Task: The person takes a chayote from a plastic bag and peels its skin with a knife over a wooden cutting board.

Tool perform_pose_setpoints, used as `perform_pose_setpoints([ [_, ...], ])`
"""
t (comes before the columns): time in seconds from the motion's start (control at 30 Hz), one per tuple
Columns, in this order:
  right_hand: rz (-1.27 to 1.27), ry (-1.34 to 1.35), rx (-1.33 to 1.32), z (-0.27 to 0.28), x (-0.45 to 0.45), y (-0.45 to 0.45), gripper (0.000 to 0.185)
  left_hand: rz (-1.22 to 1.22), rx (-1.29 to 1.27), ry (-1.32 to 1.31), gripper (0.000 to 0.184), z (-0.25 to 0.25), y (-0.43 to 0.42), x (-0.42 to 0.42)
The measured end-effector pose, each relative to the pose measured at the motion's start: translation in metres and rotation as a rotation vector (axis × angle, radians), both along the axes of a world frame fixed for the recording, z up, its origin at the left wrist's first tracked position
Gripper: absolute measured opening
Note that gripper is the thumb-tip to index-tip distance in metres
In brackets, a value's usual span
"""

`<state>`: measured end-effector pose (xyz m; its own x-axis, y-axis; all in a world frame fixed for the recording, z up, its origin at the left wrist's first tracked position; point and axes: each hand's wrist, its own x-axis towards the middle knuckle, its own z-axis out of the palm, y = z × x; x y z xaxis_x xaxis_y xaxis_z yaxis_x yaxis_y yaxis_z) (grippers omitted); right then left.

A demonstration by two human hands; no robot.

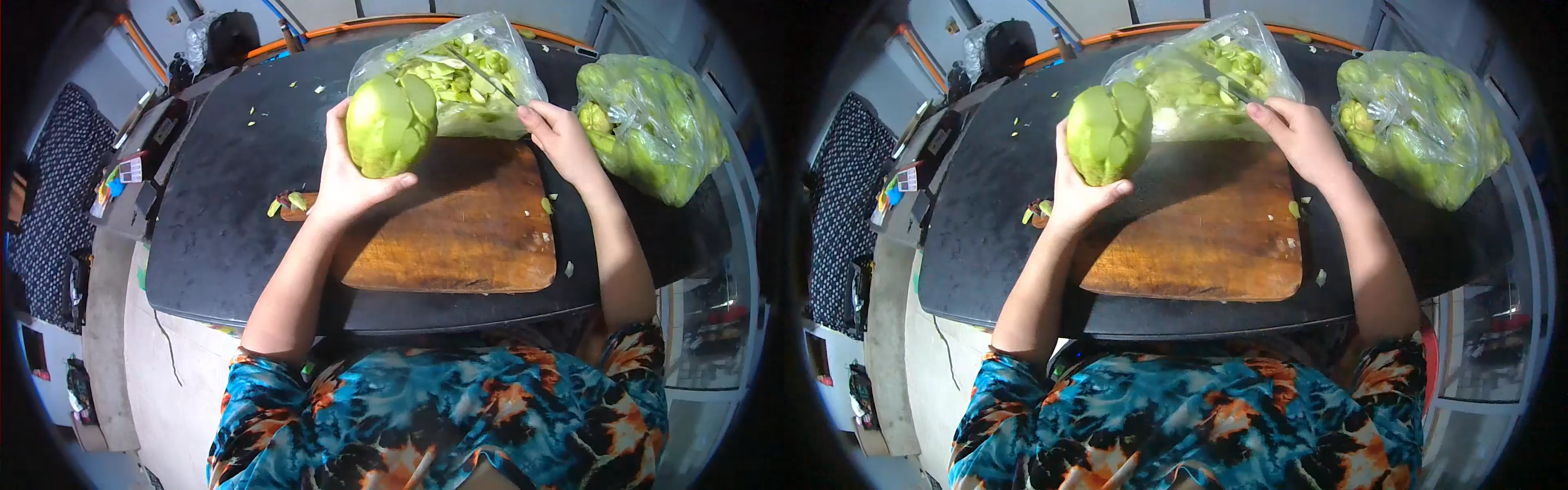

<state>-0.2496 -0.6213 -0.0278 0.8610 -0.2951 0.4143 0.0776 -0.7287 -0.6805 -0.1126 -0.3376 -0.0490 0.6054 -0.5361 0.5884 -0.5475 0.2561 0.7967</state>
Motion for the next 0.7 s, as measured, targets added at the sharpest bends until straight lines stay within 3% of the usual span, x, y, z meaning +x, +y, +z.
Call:
perform_pose_setpoints([
  [0.1,0.035,0.096,0.283,0.021,-0.017,0.029,0.050,0.067,0.073,-0.180,0.109,-0.001,-0.003,-0.001],
  [0.13,0.124,0.079,0.343,0.022,-0.022,0.036,0.037,0.091,0.102,-0.250,0.109,0.001,-0.002,-0.004],
  [0.2,0.189,-0.054,0.135,0.022,-0.031,0.043,0.040,0.130,0.133,-0.387,0.109,0.005,-0.002,-0.010],
  [0.27,0.227,-0.270,-0.070,0.027,-0.043,0.061,0.051,0.092,0.124,-0.324,0.108,0.003,-0.002,-0.012],
  [0.3,0.256,-0.133,-0.166,0.041,-0.058,0.068,0.058,0.075,0.120,-0.290,0.108,0.001,-0.002,-0.011],
  [0.37,0.352,-0.308,-0.441,0.045,-0.061,0.078,0.059,-0.050,0.067,-0.308,0.107,-0.004,-0.003,-0.009],
  [0.43,0.402,-0.303,-0.473,0.055,-0.066,0.091,0.042,-0.123,0.019,-0.054,0.108,0.001,-0.004,-0.021],
  [0.5,0.396,-0.312,-0.522,0.056,-0.065,0.094,0.043,-0.086,0.060,-0.147,0.099,0.002,-0.004,-0.023],
  [0.53,0.405,-0.301,-0.534,0.056,-0.065,0.096,0.043,-0.112,0.026,-0.012,0.096,0.003,-0.007,-0.033],
  [0.7,0.438,-0.272,-0.558,0.059,-0.067,0.099,0.043,-0.013,0.072,-0.270,0.092,0.000,-0.005,-0.026],
])
